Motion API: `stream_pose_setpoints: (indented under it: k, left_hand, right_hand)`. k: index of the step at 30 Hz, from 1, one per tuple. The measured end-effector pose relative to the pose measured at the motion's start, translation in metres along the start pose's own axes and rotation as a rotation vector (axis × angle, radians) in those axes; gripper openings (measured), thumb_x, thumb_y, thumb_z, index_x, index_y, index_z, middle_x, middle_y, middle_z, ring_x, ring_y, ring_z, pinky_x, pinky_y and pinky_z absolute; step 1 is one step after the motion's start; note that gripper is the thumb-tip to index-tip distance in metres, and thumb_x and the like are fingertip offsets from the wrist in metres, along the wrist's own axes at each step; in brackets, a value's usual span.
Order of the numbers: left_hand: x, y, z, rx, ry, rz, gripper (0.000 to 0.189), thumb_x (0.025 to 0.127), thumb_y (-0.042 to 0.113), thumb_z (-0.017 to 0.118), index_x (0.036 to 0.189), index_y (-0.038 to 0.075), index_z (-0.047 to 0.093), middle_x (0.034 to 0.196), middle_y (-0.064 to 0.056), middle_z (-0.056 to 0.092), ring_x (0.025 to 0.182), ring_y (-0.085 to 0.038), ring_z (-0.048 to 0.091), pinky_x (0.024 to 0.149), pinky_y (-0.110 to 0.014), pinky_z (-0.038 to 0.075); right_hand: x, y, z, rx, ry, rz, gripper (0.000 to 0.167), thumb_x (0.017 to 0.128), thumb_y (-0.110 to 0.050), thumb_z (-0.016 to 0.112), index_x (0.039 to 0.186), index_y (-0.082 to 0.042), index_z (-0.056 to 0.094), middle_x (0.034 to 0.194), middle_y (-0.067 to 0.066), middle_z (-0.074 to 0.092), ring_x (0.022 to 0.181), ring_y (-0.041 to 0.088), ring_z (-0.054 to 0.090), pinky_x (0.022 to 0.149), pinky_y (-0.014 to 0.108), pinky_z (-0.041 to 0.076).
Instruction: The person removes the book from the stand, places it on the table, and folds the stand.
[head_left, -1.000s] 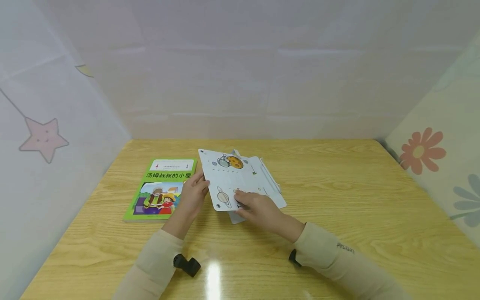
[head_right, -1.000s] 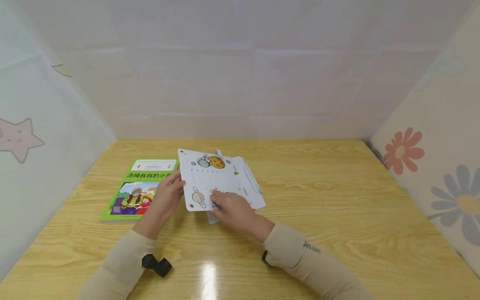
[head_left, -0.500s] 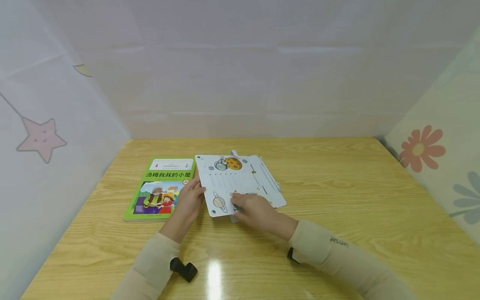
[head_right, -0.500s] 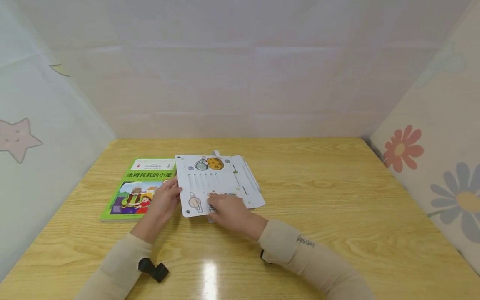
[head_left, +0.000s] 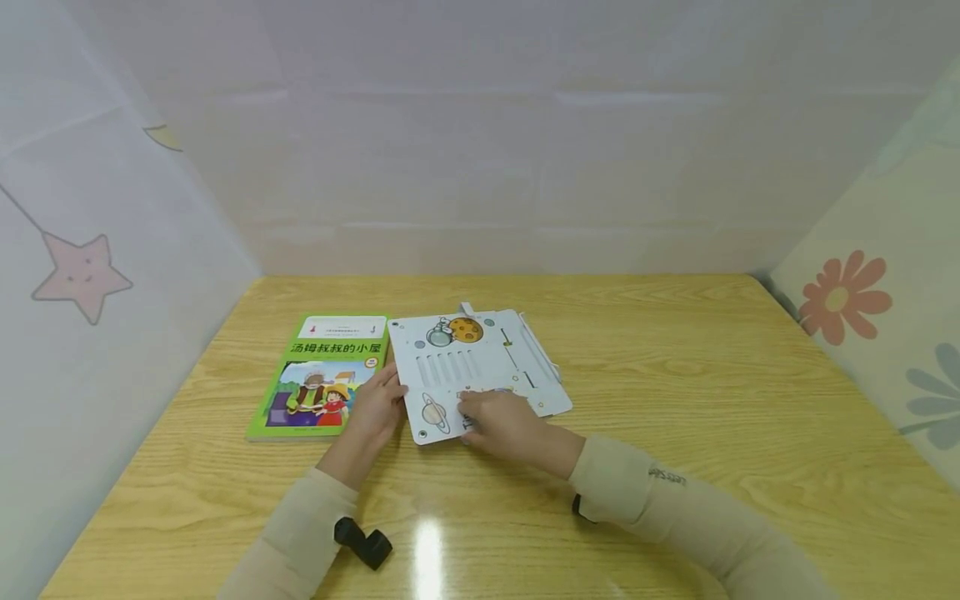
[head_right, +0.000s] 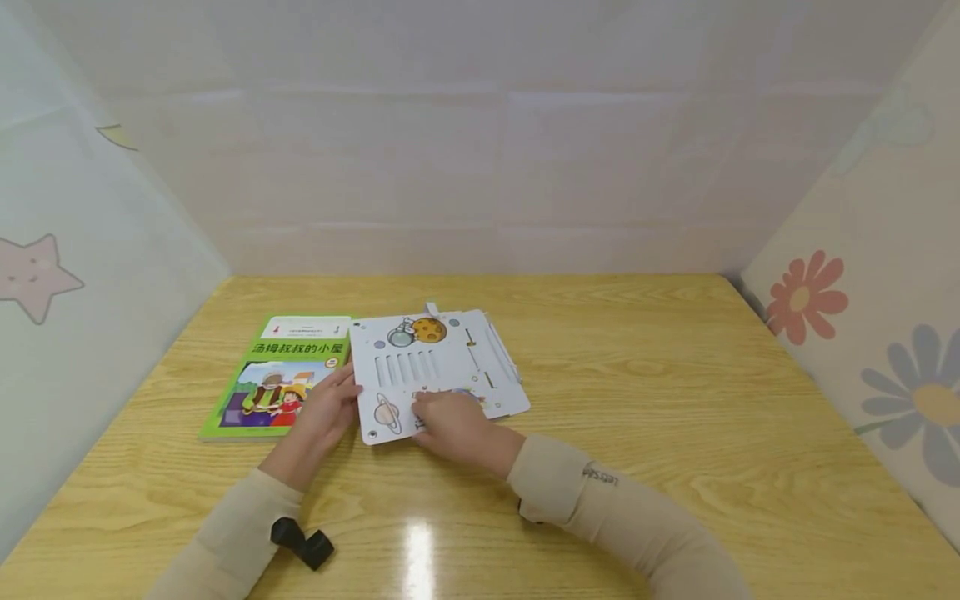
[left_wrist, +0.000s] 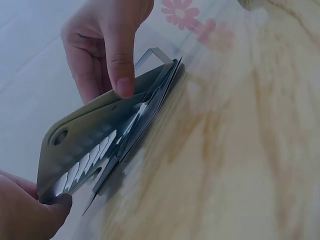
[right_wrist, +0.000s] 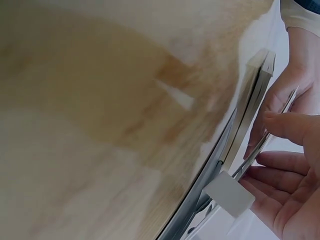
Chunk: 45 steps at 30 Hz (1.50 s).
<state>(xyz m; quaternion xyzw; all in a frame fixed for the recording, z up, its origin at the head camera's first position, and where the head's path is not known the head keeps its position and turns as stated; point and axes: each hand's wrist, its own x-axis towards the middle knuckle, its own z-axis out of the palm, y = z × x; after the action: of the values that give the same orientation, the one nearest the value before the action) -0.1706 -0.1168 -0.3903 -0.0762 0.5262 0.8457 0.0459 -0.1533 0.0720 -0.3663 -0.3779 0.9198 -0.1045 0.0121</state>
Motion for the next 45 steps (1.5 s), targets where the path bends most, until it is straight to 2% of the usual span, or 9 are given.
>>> stream_pose_setpoints:
  k: [3,7,16,25,30,39,42,45]
  left_hand:
    - [0.000,-0.001,-0.001,0.005,0.004,-0.025,0.054,0.079,-0.017,0.030,0.132,-0.008,0.020,0.137,-0.020,0.021,0.125,-0.025,0.020,0.101,-0.030,0.019]
    - [0.001,-0.003,-0.002,0.021,-0.001,-0.022,0.055,0.078,-0.019,0.028,0.132,-0.008,0.022,0.137,-0.020,0.021,0.125,-0.026,0.019,0.101,-0.031,0.018]
    - [0.003,-0.009,-0.002,0.053,0.070,-0.062,0.059,0.073,-0.021,0.027,0.131,-0.009,0.022,0.136,-0.021,0.020,0.125,-0.028,0.018,0.101,-0.032,0.018]
    - [0.005,-0.014,-0.002,0.080,0.117,-0.075,0.058,0.074,-0.021,0.027,0.130,-0.011,0.019,0.137,-0.023,0.017,0.126,-0.029,0.014,0.101,-0.032,0.017]
    - [0.006,-0.016,-0.001,0.117,0.140,-0.072,0.058,0.074,-0.020,0.028,0.131,-0.011,0.019,0.136,-0.023,0.018,0.125,-0.029,0.015,0.101,-0.032,0.018]
    - [0.004,-0.016,0.001,0.120,0.168,-0.071,0.058,0.075,-0.020,0.029,0.131,-0.011,0.019,0.136,-0.024,0.019,0.125,-0.030,0.017,0.101,-0.032,0.019]
    - [0.004,-0.017,0.002,0.132,0.172,-0.068,0.057,0.074,-0.020,0.029,0.130,-0.011,0.020,0.135,-0.024,0.021,0.124,-0.030,0.019,0.100,-0.032,0.020]
    - [0.005,-0.017,0.002,0.132,0.175,-0.068,0.057,0.074,-0.020,0.029,0.130,-0.011,0.021,0.135,-0.024,0.022,0.124,-0.029,0.020,0.100,-0.032,0.021]
  right_hand:
    - [0.001,0.000,0.002,-0.025,-0.013,-0.014,0.036,0.078,-0.027,0.063,0.105,-0.004,0.060,0.117,0.008,0.052,0.105,0.020,0.049,0.087,0.031,0.040]
    - [0.002,0.000,0.003,-0.039,-0.027,-0.028,0.035,0.078,-0.027,0.063,0.104,-0.005,0.060,0.117,0.009,0.052,0.105,0.021,0.049,0.087,0.031,0.040]
    - [0.001,0.001,0.005,-0.027,-0.088,-0.040,0.033,0.081,-0.020,0.060,0.109,-0.004,0.058,0.121,0.010,0.049,0.111,0.021,0.044,0.092,0.031,0.035]
    - [0.002,0.004,0.007,-0.031,-0.091,-0.084,0.034,0.080,-0.014,0.060,0.111,-0.002,0.056,0.121,0.011,0.048,0.111,0.022,0.044,0.093,0.031,0.034]
    - [0.000,0.005,0.007,0.002,-0.107,-0.080,0.036,0.080,-0.014,0.059,0.114,-0.001,0.054,0.123,0.012,0.046,0.113,0.023,0.041,0.095,0.033,0.032]
    - [-0.003,0.005,0.002,0.105,-0.154,-0.051,0.040,0.084,-0.019,0.055,0.120,-0.001,0.049,0.128,0.010,0.042,0.118,0.021,0.036,0.097,0.033,0.028]
    - [-0.005,0.007,-0.003,0.158,-0.125,-0.036,0.042,0.085,-0.021,0.054,0.121,0.000,0.048,0.128,0.010,0.041,0.119,0.020,0.034,0.097,0.033,0.028]
    - [-0.011,0.013,-0.009,0.191,-0.054,0.002,0.043,0.085,-0.022,0.054,0.121,-0.001,0.048,0.130,0.008,0.039,0.120,0.019,0.032,0.097,0.032,0.028]
